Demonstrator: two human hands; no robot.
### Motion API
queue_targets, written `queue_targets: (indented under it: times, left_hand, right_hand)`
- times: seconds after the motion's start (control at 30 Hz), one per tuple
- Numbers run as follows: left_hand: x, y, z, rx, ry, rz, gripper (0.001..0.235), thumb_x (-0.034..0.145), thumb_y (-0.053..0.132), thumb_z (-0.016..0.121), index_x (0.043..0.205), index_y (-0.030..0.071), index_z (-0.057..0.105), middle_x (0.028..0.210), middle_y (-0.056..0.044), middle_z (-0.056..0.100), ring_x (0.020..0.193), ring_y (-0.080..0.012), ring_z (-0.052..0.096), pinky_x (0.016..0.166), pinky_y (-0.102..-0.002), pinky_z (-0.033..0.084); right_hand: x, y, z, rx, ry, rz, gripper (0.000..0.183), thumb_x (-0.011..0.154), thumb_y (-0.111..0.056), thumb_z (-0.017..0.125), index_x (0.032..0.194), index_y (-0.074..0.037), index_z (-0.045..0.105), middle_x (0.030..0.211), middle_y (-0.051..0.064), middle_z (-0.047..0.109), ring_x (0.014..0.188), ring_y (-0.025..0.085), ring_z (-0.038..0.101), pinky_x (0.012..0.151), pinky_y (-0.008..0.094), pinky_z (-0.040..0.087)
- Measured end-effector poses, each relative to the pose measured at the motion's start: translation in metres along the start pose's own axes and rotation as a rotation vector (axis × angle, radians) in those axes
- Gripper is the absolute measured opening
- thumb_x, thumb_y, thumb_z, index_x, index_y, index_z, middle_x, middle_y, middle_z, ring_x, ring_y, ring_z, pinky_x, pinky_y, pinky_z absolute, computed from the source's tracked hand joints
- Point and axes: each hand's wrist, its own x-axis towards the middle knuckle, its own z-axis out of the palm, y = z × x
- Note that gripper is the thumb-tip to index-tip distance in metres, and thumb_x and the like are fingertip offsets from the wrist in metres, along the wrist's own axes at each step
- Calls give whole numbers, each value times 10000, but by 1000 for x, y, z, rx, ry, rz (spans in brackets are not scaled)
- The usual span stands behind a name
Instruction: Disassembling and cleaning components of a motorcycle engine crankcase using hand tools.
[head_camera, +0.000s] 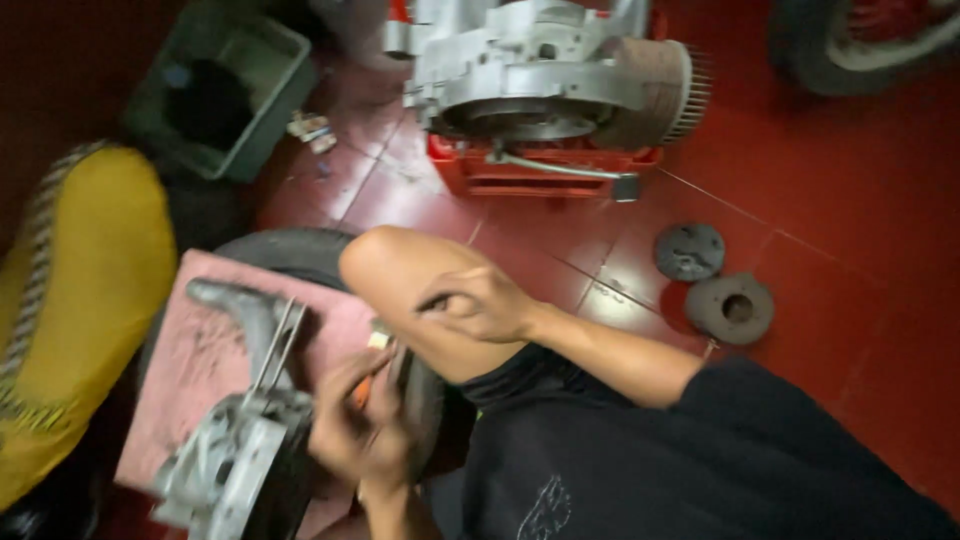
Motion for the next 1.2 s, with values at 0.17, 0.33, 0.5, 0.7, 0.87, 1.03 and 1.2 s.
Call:
queue_targets:
  times: [0.17, 0.33, 0.5, 0.7, 0.87, 1.03, 1.2]
  left_hand:
    - [32, 4, 156, -307, -482, 32, 210, 988, 231, 687, 1101, 55, 700, 967, -126, 749, 930, -334, 733, 878, -437, 579]
    - [4, -4, 280, -437, -859, -96, 277, 982, 260, 663, 1119, 21, 697, 1008, -223, 744, 1005, -451, 713, 884, -538, 564]
    - [-87, -97, 355, 266, -1070, -33, 419, 860, 458, 710, 979, 62, 775, 819, -216, 738, 805, -455, 750, 705, -576, 605]
    - [-82, -97, 356, 137, -1303, -236, 375, 921, 408, 620, 1140, 135, 753, 1007, -208, 770, 1003, -454, 730, 850, -591, 581]
    - [-82, -97, 362, 166, -1343, -284, 416, 922, 436, 603, 1229, 177, 712, 1121, -165, 763, 1080, -459, 706, 910, -605, 564]
    - [-84, -96, 365, 199, -1347, -286, 469, 934, 453, 585, 1171, 80, 740, 1105, -241, 749, 1091, -471, 700, 911, -599, 567]
    - [-76, -97, 359, 122, -1308, -318, 482, 927, 392, 583, 1116, -21, 743, 1113, -305, 728, 1119, -503, 675, 936, -609, 548]
  right_hand:
    - [-96, 84, -57, -263, 301, 363, 151, 918, -214, 785, 1062, -175, 765, 920, 21, 791, 849, 200, 775, 761, 315, 611]
    - [-221, 145, -112, -544, 347, 636, 317, 808, -91, 794, 1104, -6, 715, 966, 215, 750, 966, 431, 722, 838, 504, 594]
    - [-303, 162, -155, -781, 454, 1025, 298, 922, -177, 728, 1185, -37, 725, 1040, 166, 756, 1057, 360, 723, 935, 451, 574]
    - [-360, 187, -206, -818, 603, 1637, 1057, 822, -588, 762, 1615, -75, 287, 1611, 314, 295, 1478, 563, 272, 1172, 723, 239]
    - [-366, 172, -200, -533, 490, 1760, 1425, 602, -812, 807, 1678, -268, 46, 1678, 314, 129, 1531, 549, 175, 1198, 715, 199]
    - [-382, 172, -197, -548, 431, 1710, 1409, 663, -584, 897, 1675, -256, -26, 1696, 295, 10, 1537, 560, 94, 1212, 700, 162]
    - [-494, 277, -214, -690, 382, 1643, 1538, 551, -631, 996, 1678, -274, 13, 1679, 297, 75, 1520, 568, 121, 1208, 681, 132]
